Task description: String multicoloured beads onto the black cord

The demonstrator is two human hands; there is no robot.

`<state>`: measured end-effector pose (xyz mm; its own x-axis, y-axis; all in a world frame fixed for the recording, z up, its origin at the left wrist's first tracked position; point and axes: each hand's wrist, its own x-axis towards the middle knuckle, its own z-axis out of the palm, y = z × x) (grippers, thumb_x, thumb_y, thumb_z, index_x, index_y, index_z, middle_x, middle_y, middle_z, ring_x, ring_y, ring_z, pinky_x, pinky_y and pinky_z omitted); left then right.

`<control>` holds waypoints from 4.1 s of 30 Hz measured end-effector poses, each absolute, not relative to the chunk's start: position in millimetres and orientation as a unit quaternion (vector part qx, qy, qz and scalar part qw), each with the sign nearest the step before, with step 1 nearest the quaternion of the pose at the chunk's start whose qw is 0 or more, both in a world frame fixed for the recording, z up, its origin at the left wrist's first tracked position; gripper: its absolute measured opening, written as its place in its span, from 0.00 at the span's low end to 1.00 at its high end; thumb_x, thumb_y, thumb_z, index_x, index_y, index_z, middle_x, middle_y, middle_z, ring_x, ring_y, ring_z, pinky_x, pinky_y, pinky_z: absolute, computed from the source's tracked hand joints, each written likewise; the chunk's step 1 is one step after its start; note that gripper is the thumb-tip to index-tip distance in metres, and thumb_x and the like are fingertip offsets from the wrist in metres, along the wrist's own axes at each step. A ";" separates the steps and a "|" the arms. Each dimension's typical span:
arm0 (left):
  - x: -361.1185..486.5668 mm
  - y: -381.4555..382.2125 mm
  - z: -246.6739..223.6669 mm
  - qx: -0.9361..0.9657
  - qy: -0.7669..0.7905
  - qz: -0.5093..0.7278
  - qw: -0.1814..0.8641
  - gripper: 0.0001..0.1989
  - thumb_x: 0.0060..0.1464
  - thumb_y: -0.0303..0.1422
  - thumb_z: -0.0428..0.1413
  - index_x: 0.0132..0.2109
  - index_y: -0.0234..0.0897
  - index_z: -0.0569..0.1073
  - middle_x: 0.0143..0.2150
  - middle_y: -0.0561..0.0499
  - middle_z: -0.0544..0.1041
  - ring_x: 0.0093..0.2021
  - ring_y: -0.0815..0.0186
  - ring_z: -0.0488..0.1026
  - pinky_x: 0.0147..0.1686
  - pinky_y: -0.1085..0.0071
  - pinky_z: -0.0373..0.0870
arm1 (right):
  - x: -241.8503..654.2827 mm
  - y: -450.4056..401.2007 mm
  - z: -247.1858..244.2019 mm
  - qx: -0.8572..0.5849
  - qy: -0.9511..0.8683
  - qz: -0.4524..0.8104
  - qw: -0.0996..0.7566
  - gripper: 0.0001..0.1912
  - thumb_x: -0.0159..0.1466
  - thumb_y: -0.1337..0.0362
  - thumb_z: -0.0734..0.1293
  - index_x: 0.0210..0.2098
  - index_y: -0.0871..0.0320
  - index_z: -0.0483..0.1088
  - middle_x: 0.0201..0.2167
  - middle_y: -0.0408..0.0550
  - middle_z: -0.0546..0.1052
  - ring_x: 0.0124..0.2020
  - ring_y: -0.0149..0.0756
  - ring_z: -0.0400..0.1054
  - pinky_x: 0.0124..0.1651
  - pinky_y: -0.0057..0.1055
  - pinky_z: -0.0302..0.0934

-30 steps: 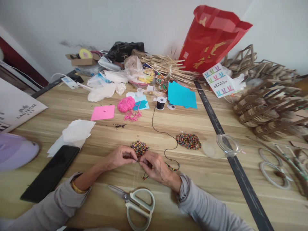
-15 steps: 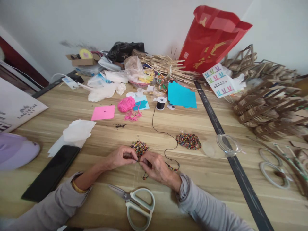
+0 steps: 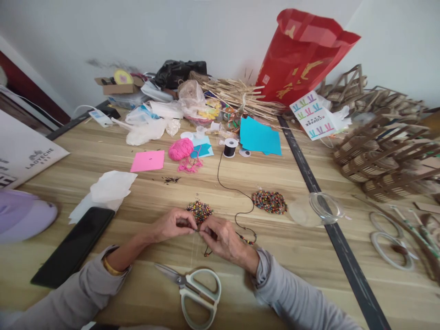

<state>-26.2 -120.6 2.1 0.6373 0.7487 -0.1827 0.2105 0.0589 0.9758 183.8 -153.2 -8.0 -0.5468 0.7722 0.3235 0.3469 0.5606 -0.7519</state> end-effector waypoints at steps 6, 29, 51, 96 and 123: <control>-25.7 -120.8 2.7 0.656 0.372 0.212 0.622 0.05 0.45 0.28 0.61 0.32 0.30 0.76 0.30 0.49 0.78 0.30 0.69 0.73 0.34 0.74 0.69 | 182.8 -153.1 -7.2 -0.342 -0.817 0.323 0.335 0.08 0.67 0.65 0.61 0.32 0.59 0.68 0.27 0.47 0.72 0.28 0.32 0.65 0.31 0.27 0.59; -24.6 -121.3 7.2 0.658 0.389 0.203 0.613 0.04 0.45 0.27 0.60 0.32 0.31 0.76 0.27 0.51 0.77 0.28 0.70 0.71 0.31 0.76 0.67 | 183.8 -152.7 -10.7 -0.340 -0.818 0.327 0.330 0.08 0.67 0.65 0.61 0.32 0.59 0.68 0.28 0.47 0.72 0.29 0.32 0.66 0.32 0.27 0.60; -25.6 -121.4 2.7 0.653 0.383 0.209 0.620 0.06 0.47 0.31 0.61 0.32 0.31 0.75 0.29 0.50 0.77 0.30 0.69 0.73 0.34 0.74 0.68 | 184.1 -152.8 -11.3 -0.340 -0.817 0.325 0.333 0.08 0.67 0.64 0.61 0.32 0.59 0.68 0.27 0.47 0.72 0.28 0.32 0.66 0.31 0.26 0.60; -25.2 -120.9 0.8 0.645 0.375 0.219 0.628 0.04 0.46 0.26 0.60 0.32 0.30 0.76 0.29 0.50 0.78 0.31 0.69 0.73 0.34 0.75 0.68 | 184.2 -153.5 -11.6 -0.341 -0.814 0.328 0.336 0.06 0.66 0.67 0.61 0.32 0.59 0.67 0.27 0.46 0.71 0.28 0.31 0.65 0.31 0.26 0.59; -24.4 -120.9 3.4 0.666 0.377 0.204 0.610 0.05 0.47 0.28 0.59 0.33 0.31 0.76 0.30 0.49 0.79 0.31 0.68 0.73 0.35 0.74 0.69 | 183.1 -152.3 -8.5 -0.335 -0.818 0.325 0.337 0.08 0.66 0.66 0.61 0.31 0.59 0.67 0.26 0.46 0.71 0.27 0.31 0.64 0.30 0.26 0.58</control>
<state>-24.4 -120.9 3.4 0.6316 0.7521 -0.1884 0.2532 0.0296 0.9670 183.1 -152.3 -8.5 -0.5491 0.7667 0.3326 0.3288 0.5641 -0.7574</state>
